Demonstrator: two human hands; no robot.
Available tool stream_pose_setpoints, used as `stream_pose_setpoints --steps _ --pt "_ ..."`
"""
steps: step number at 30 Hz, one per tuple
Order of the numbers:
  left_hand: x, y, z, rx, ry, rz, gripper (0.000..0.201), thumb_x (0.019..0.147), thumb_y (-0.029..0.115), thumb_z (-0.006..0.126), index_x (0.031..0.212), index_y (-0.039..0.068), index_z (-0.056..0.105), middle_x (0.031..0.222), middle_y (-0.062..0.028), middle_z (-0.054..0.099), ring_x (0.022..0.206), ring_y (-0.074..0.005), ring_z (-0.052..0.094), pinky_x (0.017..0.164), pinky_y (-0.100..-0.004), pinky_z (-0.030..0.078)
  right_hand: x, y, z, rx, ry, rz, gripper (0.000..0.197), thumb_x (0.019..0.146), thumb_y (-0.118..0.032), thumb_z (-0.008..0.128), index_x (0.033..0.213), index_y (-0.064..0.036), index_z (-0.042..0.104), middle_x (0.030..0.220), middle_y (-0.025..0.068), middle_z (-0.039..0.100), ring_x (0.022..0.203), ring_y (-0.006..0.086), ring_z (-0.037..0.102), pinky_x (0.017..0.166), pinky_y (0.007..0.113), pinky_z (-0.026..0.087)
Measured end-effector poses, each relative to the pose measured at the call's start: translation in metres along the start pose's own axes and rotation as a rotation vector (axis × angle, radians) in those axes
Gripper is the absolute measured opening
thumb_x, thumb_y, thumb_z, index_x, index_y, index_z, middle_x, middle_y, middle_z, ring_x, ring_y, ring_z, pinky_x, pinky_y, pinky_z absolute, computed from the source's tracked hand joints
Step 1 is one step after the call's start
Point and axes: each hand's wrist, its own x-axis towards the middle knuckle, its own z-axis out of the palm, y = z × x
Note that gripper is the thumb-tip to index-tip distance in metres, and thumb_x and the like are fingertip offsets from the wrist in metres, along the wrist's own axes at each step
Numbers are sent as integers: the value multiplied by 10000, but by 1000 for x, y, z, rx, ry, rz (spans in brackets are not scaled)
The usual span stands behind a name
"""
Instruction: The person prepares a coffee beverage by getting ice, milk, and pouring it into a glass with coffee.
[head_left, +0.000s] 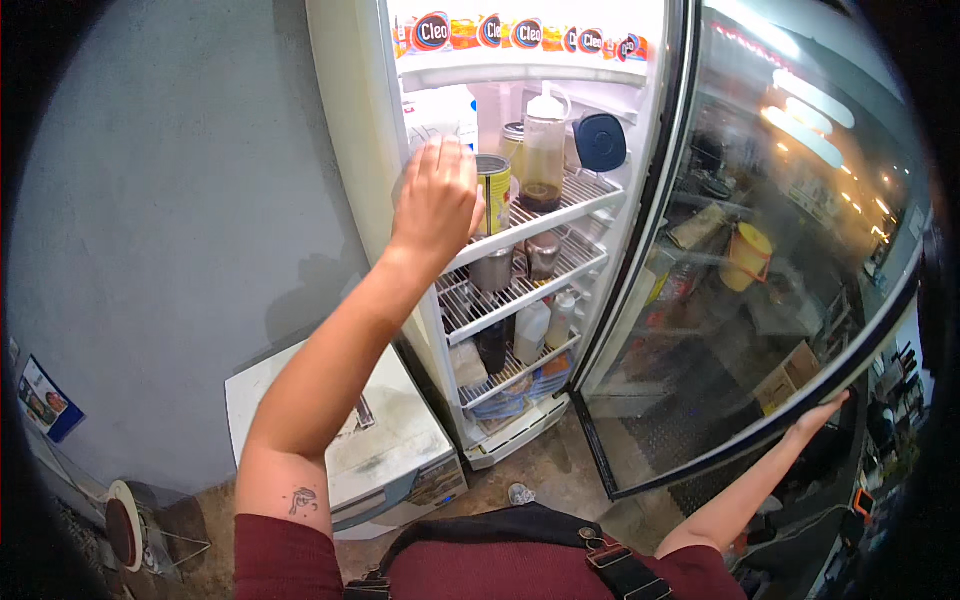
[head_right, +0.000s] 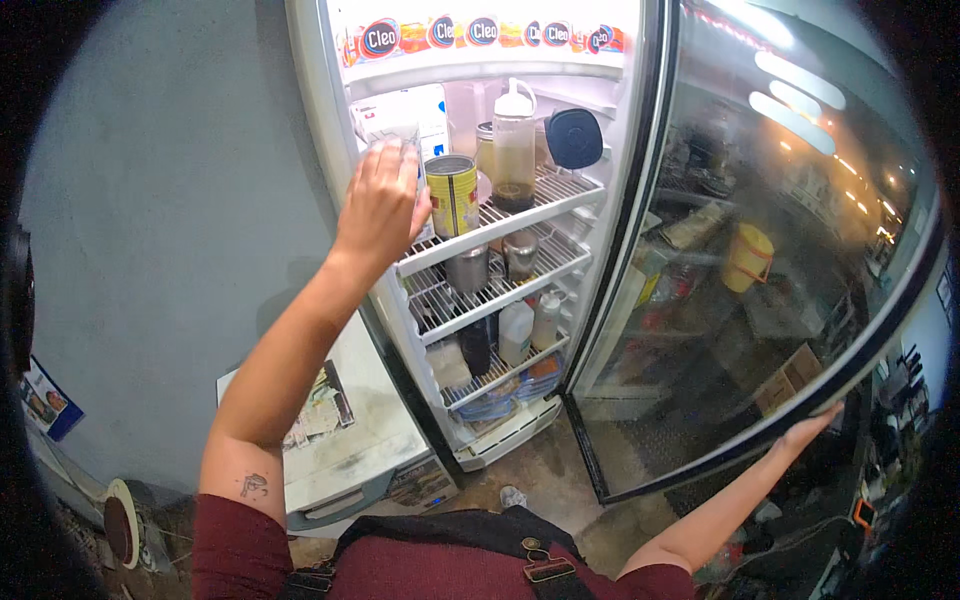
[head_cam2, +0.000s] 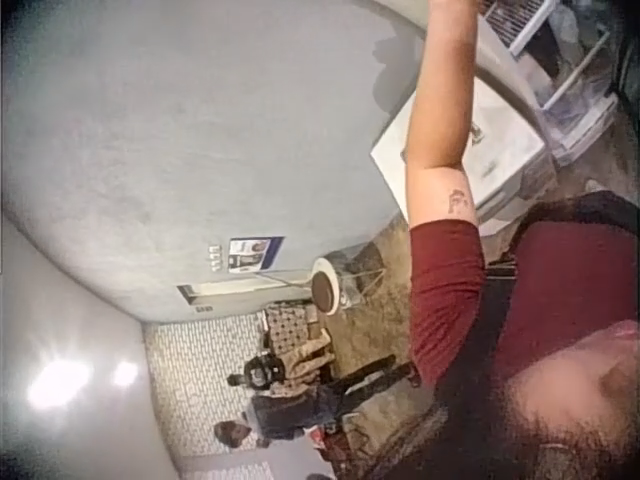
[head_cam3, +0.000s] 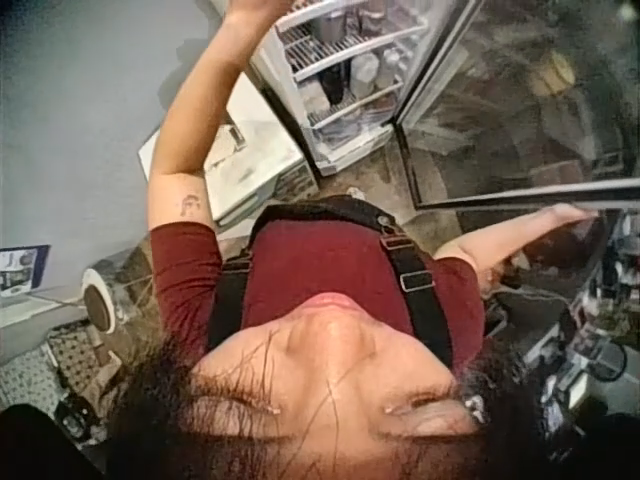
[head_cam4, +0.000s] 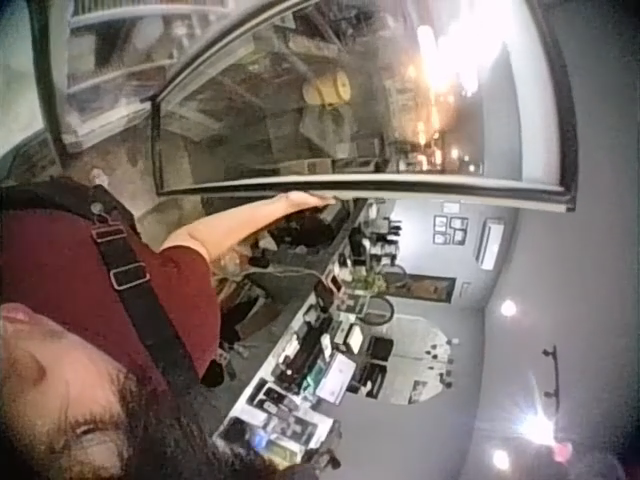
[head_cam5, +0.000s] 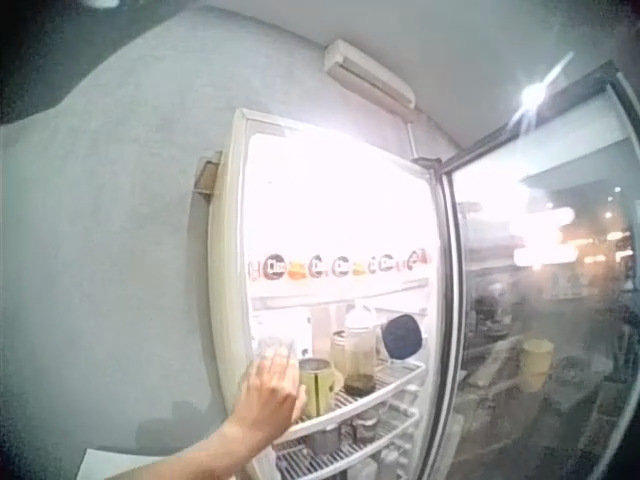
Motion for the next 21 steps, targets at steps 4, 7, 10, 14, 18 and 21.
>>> stream_pose_setpoints --steps 4,7,10,14,18,21 --pt "48 -8 26 417 -144 -101 629 784 300 635 1249 -83 454 1222 -225 503 1186 -334 447 1064 -396 307 -62 -42 25 -681 232 -601 676 989 -463 232 1396 75 277 1438 244 300 1299 334 366 1077 411 285" --pt "70 -16 45 530 -211 -229 652 774 394 640 1208 -59 463 1151 -189 537 1126 -315 479 1004 -397 343 -147 -57 104 -311 146 -930 526 976 -324 306 1303 86 349 1297 262 410 1196 350 443 1050 452 318" --pt "79 -25 52 455 -333 -382 651 762 434 648 1178 -37 478 1135 -171 544 1090 -305 495 950 -397 379 -200 -31 173 40 -311 -1088 425 921 -268 384 1204 49 399 1175 221 456 1117 344 468 1022 488 340" --pt "78 -36 71 462 -199 -484 730 725 488 674 1205 -16 453 1140 -167 543 1067 -327 506 912 -417 420 -275 -28 277 334 -724 -470 398 740 -119 603 1090 -17 444 1076 141 436 1046 287 456 970 430 364" --pt "77 -28 72 389 -254 -611 812 668 443 739 1272 11 410 1206 -199 471 1014 -386 533 834 -451 477 -317 -31 362 193 -1165 -298 625 713 -154 693 1231 25 392 1142 186 438 1081 304 455 946 409 378" --pt "78 -18 69 175 -165 -666 842 636 381 774 1308 48 390 1223 -243 416 961 -421 558 776 -470 506 -341 -20 403 161 -1194 -340 746 727 -281 748 1276 37 354 1151 214 449 1067 352 473 918 412 399"
